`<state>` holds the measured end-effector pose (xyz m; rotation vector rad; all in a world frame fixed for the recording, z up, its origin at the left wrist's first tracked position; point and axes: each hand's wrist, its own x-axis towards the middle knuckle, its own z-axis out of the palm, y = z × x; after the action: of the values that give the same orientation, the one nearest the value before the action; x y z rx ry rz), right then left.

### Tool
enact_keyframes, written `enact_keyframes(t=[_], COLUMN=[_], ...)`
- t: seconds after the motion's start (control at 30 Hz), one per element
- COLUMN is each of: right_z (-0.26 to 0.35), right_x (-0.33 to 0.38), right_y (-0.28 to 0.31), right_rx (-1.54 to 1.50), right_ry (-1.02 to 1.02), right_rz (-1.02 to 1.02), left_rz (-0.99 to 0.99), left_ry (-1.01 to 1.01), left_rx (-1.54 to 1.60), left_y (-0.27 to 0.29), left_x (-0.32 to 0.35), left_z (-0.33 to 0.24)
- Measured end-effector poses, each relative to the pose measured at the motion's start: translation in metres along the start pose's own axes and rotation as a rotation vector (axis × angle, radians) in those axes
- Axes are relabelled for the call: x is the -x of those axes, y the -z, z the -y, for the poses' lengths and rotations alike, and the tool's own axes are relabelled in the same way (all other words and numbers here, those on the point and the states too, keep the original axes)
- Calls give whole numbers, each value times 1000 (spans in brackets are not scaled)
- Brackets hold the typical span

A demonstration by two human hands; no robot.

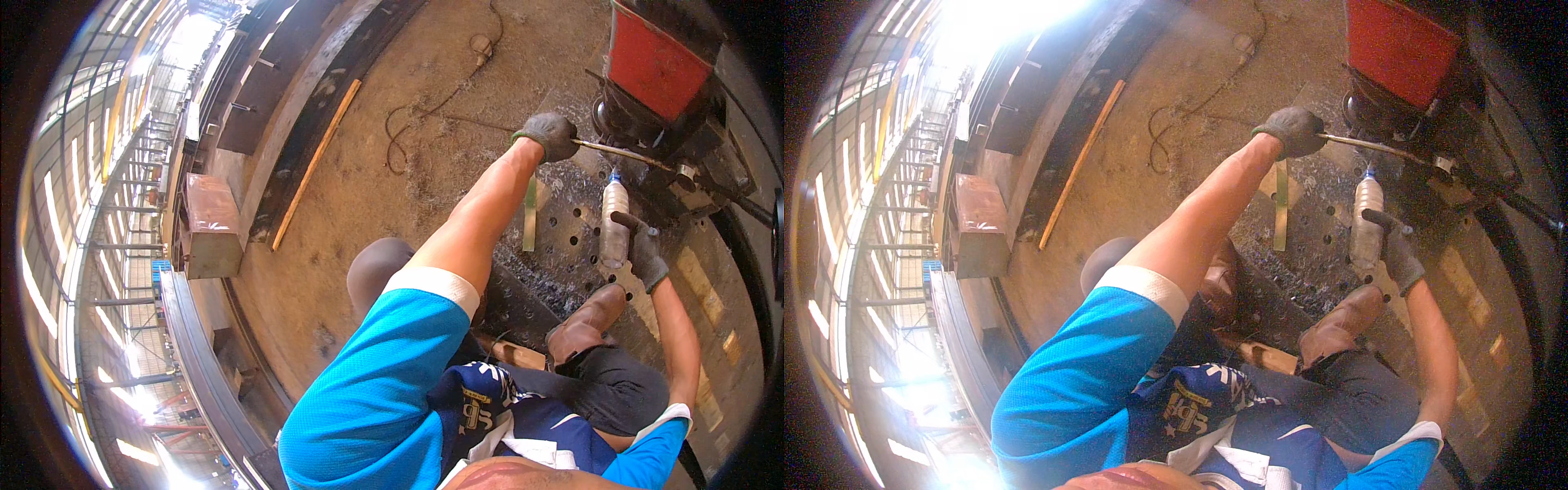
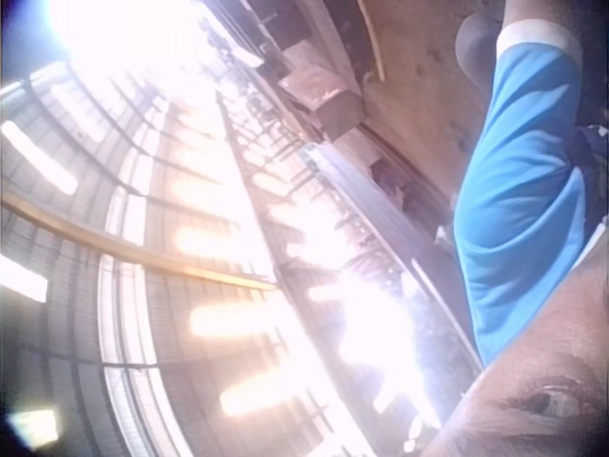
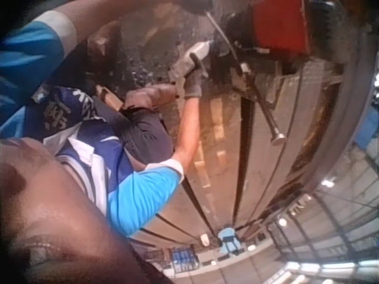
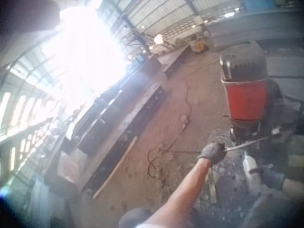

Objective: The person sits on the floor and operates a drill press to drill holes into a metal plate. They apply liquid from a bottle to the drilling area, adjust the plate, and clear metal shavings with a brush.

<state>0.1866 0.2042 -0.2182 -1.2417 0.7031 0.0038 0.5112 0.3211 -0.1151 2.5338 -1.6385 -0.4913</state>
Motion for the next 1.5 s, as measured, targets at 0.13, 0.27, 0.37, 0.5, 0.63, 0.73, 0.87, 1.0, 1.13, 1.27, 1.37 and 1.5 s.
enact_keyframes(t=[0.13, 0.27, 0.37, 0.5, 0.63, 0.73, 0.87, 1.0, 1.13, 1.27, 1.37, 1.5], right_z=[6, -5, -4, -1, -4, -3, -12, -4, -15, -11, -9, -13], right_x=[2, -1, 2, 5, 1, 1, -6, -5, -3, 1, 2, -1], right_y=[-3, 5, 5, -3, 1, 1, 9, -5, 10, 6, 1, 3], right_rx=[-32, 7, -50, -104, -171, -177, -186, -151, -58, -81, -135, -124], right_ry=[-47, 8, -11, -58, -4, -32, -18, -81, 16, -17, -27, -2], right_rz=[-57, -69, -40, -59, -23, -12, -39, -80, -64, -14, 2, -14], left_rz=[-19, -3, -8, -1, 2, 4, -27, -13, -41, -55, -54, -43], left_ry=[-13, 1, 0, 7, 0, 5, -31, -19, -39, -32, -23, -36], left_rx=[15, 9, 12, 20, 31, 30, 42, 31, 25, 59, 63, 50], left_y=[-5, -5, -5, -6, -7, -9, -14, -18, -22, -25, -25, -24], left_x=[-1, -2, -2, 1, 1, 1, -7, -2, -8, -4, -4, -7], left_z=[2, 1, 1, 2, 2, 4, 5, 10, 6, 12, 11, 9])
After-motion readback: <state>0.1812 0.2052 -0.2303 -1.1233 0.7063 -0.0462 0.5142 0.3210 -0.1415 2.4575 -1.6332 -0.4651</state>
